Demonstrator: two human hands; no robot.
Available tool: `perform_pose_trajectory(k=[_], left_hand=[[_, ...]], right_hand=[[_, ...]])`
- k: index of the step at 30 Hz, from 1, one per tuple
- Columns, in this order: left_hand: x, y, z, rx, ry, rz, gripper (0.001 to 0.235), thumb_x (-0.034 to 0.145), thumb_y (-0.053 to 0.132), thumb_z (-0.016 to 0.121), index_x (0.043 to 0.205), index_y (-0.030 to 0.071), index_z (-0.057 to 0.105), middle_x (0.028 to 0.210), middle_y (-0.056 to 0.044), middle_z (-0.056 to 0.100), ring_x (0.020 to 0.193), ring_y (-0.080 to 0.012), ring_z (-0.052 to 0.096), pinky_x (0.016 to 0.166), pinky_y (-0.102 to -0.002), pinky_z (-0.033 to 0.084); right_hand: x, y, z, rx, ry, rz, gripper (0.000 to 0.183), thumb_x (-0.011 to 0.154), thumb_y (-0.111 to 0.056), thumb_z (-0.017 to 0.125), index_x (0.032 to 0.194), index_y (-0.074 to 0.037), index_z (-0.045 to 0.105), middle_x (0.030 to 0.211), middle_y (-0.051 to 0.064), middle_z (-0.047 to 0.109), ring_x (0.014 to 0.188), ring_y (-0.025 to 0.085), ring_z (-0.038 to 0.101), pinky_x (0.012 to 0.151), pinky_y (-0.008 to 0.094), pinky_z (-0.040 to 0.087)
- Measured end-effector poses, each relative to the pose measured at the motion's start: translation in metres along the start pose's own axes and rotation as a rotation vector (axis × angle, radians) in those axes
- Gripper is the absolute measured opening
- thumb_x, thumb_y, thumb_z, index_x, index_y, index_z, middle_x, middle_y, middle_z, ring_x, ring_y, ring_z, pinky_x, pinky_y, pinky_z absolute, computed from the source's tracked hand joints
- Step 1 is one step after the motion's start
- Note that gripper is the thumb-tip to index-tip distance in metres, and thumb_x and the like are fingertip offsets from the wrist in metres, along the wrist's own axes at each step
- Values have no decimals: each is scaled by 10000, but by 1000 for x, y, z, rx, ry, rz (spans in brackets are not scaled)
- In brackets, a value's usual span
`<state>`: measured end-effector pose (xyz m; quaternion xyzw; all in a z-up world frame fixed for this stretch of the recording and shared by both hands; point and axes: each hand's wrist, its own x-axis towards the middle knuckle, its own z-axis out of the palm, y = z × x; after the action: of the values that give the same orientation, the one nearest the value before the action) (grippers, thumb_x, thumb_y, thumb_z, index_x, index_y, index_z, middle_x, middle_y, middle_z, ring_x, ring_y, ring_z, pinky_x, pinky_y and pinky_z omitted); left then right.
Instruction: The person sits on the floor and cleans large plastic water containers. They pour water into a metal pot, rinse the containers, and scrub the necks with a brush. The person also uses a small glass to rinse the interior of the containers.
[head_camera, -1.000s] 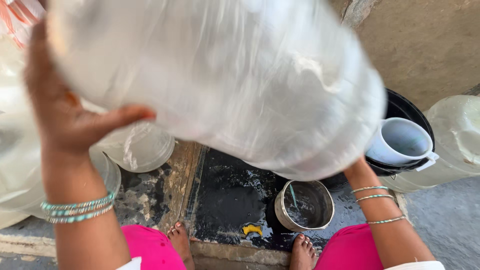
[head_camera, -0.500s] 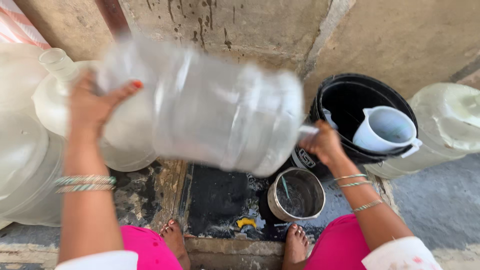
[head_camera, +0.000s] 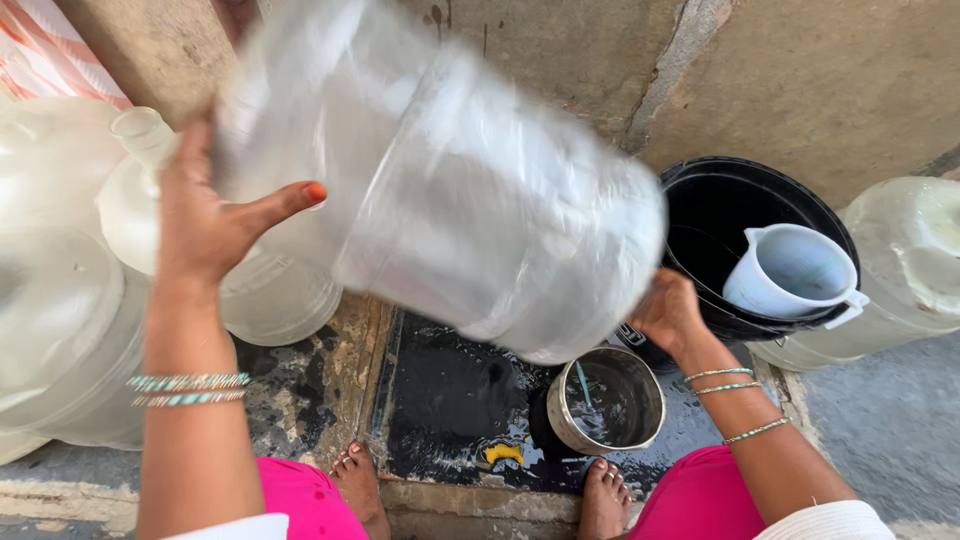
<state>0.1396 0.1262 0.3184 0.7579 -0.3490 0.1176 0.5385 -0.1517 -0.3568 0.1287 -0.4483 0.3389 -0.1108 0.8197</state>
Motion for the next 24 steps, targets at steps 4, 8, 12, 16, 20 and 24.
perform_pose_trajectory(k=[4,8,12,16,20,24], left_hand=[[-5,-51,44,429,-79,-583,1337,539,792,889,1449,-91,465,1413,-306,535,1315,-389,532,1091,-442,410],[-13,-58,49,456,-38,-678,1318,554,808,846,1446,-99,500,1399,-302,587,1314,-385,572,1110,-442,435],[-3,-14,-5,-40,240,-185,965,726,436,986,1459,-37,574,1405,-138,679,1316,-253,648,1162,-350,514],[-12,46,-41,-363,226,338,1042,769,329,1000,1572,60,391,1517,-71,572,1368,-178,562,1203,-330,468],[-9,66,-37,-256,210,446,1055,740,341,988,1571,75,394,1496,-64,569,1348,-183,566,1184,-331,474],[-10,43,-21,-127,180,364,1038,748,404,984,1560,29,458,1459,-100,597,1341,-219,587,1207,-345,488]], right_hand=[[29,49,-46,-269,238,257,516,1026,-468,355,1272,-47,521,1191,243,626,874,333,628,577,369,480],[53,55,-47,-258,244,118,504,1062,-427,366,1243,27,490,857,220,499,664,343,501,482,431,483],[42,-8,-28,-19,46,-475,243,1064,-257,488,1176,-42,506,909,86,657,774,283,597,609,426,483],[-5,-68,-1,233,-224,-744,223,1123,-268,489,1174,-51,480,1116,71,653,1018,268,632,817,453,507],[-22,-75,23,227,-146,-736,300,1087,-273,441,1254,-27,482,1224,107,630,1124,279,615,928,477,497],[-4,-39,16,144,-7,-560,406,1050,-278,394,1334,-3,485,1331,143,606,1229,291,598,1040,502,487]])
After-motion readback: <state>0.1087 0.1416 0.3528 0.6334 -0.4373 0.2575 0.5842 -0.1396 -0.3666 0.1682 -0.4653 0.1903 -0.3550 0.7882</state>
